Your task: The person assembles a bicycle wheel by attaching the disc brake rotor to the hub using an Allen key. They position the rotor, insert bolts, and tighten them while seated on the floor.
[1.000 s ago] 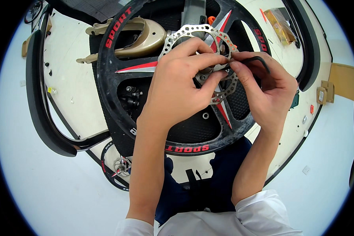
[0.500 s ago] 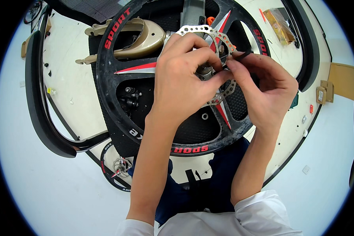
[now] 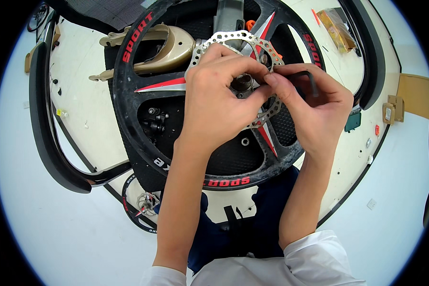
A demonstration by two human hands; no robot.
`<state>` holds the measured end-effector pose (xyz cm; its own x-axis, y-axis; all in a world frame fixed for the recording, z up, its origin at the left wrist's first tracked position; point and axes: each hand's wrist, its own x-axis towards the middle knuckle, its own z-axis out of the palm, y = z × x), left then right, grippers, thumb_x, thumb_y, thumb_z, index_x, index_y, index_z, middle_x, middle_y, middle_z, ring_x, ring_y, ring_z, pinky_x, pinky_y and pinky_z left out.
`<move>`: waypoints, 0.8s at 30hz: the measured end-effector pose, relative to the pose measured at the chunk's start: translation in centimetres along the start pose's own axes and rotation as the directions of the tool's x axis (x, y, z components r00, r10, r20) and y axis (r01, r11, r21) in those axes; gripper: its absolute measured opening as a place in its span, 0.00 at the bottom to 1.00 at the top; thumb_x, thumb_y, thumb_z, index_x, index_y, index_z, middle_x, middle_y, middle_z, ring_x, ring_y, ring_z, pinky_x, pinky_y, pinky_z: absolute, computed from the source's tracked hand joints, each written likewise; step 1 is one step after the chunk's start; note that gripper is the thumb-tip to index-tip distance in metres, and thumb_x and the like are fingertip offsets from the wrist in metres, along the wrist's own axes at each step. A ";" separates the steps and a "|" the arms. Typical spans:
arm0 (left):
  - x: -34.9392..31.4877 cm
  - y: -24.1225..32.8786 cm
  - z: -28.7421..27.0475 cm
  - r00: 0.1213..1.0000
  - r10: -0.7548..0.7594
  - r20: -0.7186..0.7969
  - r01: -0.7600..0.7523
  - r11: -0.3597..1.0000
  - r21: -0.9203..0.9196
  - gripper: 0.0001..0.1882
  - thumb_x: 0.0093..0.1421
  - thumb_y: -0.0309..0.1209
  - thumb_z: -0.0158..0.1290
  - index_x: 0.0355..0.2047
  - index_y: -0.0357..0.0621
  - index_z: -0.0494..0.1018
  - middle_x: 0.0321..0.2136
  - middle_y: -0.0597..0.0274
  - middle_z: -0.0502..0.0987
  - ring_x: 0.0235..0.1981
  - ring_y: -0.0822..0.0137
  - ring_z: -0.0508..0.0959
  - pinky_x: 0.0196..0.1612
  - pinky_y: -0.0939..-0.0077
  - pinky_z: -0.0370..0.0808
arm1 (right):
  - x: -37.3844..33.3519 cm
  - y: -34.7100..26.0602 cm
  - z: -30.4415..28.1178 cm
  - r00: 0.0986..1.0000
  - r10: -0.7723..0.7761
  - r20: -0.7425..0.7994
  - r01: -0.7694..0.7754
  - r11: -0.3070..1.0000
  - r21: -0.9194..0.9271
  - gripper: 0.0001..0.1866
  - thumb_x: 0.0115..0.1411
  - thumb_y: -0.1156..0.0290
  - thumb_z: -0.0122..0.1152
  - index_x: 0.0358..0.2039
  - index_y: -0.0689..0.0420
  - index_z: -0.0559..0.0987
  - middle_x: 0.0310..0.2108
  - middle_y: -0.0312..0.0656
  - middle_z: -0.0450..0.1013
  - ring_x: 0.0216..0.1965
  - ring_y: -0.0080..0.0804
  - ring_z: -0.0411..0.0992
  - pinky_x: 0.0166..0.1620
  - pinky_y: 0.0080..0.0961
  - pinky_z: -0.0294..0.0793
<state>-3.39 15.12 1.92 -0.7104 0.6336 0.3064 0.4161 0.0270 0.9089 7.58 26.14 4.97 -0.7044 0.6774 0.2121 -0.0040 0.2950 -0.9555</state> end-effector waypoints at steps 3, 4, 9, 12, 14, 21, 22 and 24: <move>0.1 0.2 0.0 0.999 0.021 0.031 -0.022 0.999 0.028 0.14 0.42 0.26 0.68 0.32 0.42 0.83 0.28 0.62 0.82 0.35 0.62 0.78 0.39 0.69 0.75 | -0.2 -1.1 0.1 0.991 0.131 -0.040 -0.130 0.991 0.013 0.07 0.55 0.84 0.69 0.34 0.71 0.82 0.39 0.51 0.81 0.37 0.29 0.80 0.44 0.23 0.79; 0.2 0.2 -0.2 0.996 0.062 0.056 -0.065 0.996 0.065 0.15 0.41 0.25 0.68 0.33 0.41 0.83 0.29 0.61 0.82 0.37 0.63 0.78 0.40 0.70 0.75 | -0.2 -0.9 -0.1 0.992 0.119 -0.032 -0.119 0.993 -0.001 0.06 0.55 0.84 0.68 0.34 0.72 0.81 0.39 0.52 0.81 0.38 0.30 0.80 0.45 0.24 0.80; 0.5 -0.4 -1.6 0.972 0.192 0.135 -0.211 0.966 0.150 0.17 0.41 0.23 0.67 0.36 0.40 0.83 0.34 0.59 0.83 0.40 0.62 0.78 0.44 0.70 0.75 | -0.1 0.0 -0.6 0.997 0.025 0.070 -0.028 0.999 0.038 0.04 0.59 0.86 0.62 0.35 0.74 0.81 0.44 0.55 0.80 0.45 0.36 0.80 0.51 0.30 0.79; 0.6 -0.1 -2.4 0.973 0.164 0.162 -0.188 0.971 0.146 0.17 0.42 0.22 0.66 0.36 0.39 0.83 0.36 0.59 0.84 0.40 0.61 0.78 0.44 0.70 0.74 | -0.1 -0.3 -0.3 0.989 -0.026 0.144 0.014 0.997 0.081 0.05 0.60 0.87 0.57 0.35 0.75 0.80 0.47 0.56 0.79 0.49 0.38 0.79 0.55 0.32 0.76; 0.5 -0.1 -2.6 0.973 0.155 0.168 -0.180 0.974 0.141 0.16 0.42 0.21 0.65 0.36 0.39 0.83 0.35 0.59 0.83 0.40 0.61 0.78 0.44 0.70 0.74 | 0.0 -0.4 -0.4 0.983 -0.048 0.175 0.039 0.998 0.057 0.06 0.61 0.88 0.55 0.36 0.76 0.80 0.47 0.56 0.78 0.50 0.39 0.78 0.57 0.33 0.74; 0.3 0.2 -2.1 0.962 0.166 0.217 -0.201 0.968 0.153 0.16 0.44 0.21 0.63 0.37 0.39 0.83 0.35 0.58 0.83 0.40 0.60 0.78 0.45 0.70 0.75 | 0.1 0.3 -0.6 0.973 -0.133 0.187 0.153 0.984 -0.097 0.08 0.61 0.86 0.56 0.40 0.75 0.80 0.46 0.55 0.79 0.47 0.36 0.79 0.54 0.30 0.76; 0.4 0.0 -2.6 0.968 0.160 0.195 -0.191 0.970 0.148 0.15 0.45 0.21 0.63 0.37 0.40 0.83 0.35 0.58 0.83 0.40 0.60 0.78 0.45 0.70 0.75 | -0.1 0.4 -0.5 0.981 -0.103 0.166 0.115 0.991 -0.063 0.09 0.61 0.86 0.56 0.41 0.75 0.80 0.46 0.55 0.79 0.46 0.36 0.79 0.54 0.30 0.76; 0.8 0.4 -3.7 0.980 0.099 0.173 -0.123 0.983 0.133 0.15 0.46 0.20 0.62 0.38 0.40 0.83 0.35 0.57 0.82 0.41 0.62 0.79 0.45 0.72 0.76 | -0.1 0.1 -0.6 0.992 -0.060 0.110 0.060 0.998 0.000 0.10 0.61 0.86 0.57 0.43 0.74 0.80 0.44 0.55 0.80 0.44 0.35 0.80 0.52 0.29 0.76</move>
<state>-5.86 12.81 3.56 -0.5564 0.7576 0.3413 0.5723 0.0517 0.8184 8.09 26.49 4.98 -0.7765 0.5804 0.2453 -0.0466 0.3354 -0.9409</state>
